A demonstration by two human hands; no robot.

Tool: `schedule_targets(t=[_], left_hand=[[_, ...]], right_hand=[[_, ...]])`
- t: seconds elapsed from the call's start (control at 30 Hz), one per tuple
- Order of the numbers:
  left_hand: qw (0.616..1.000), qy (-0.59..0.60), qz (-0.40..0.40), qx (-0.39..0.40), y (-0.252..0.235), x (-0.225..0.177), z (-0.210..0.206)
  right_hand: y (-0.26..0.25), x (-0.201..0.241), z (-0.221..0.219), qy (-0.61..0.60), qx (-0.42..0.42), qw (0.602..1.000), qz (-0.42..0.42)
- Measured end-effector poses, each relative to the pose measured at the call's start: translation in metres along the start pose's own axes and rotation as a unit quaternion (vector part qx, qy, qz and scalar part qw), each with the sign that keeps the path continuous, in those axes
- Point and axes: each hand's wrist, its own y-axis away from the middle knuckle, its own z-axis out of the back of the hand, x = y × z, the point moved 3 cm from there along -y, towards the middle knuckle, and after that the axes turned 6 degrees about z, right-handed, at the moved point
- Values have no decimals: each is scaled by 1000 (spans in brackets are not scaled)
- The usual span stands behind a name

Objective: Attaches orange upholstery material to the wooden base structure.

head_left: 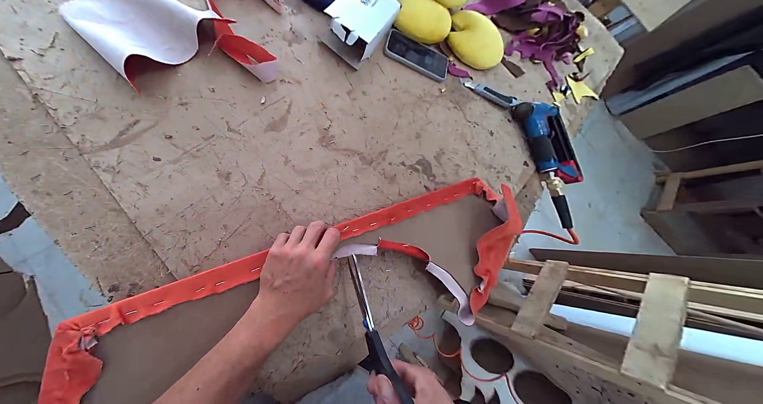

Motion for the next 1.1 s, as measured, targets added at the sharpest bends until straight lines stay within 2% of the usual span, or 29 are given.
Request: schedule_targets(t=[0.23,0.47,0.87,1.0,1.1], left_hand=[[1000,1,7,10,0,-1,1],[1000,-6,12,16,-1,0,0],[999,-51,-14,6,-9,-12,-5],[997,-36,-57,-45,-7,-13,-12],[995,-25,-78,-65,-3,-11,-13]], right_hand=[[-17,3,-12,-81,-4,997,-7],[-12,1,-18,-104,-46,993,42],[11,-11,4,-100,-38,989,98],[6,-6,11,-123,-66,983,119],[1,-3,17,-97,-108,983,112]])
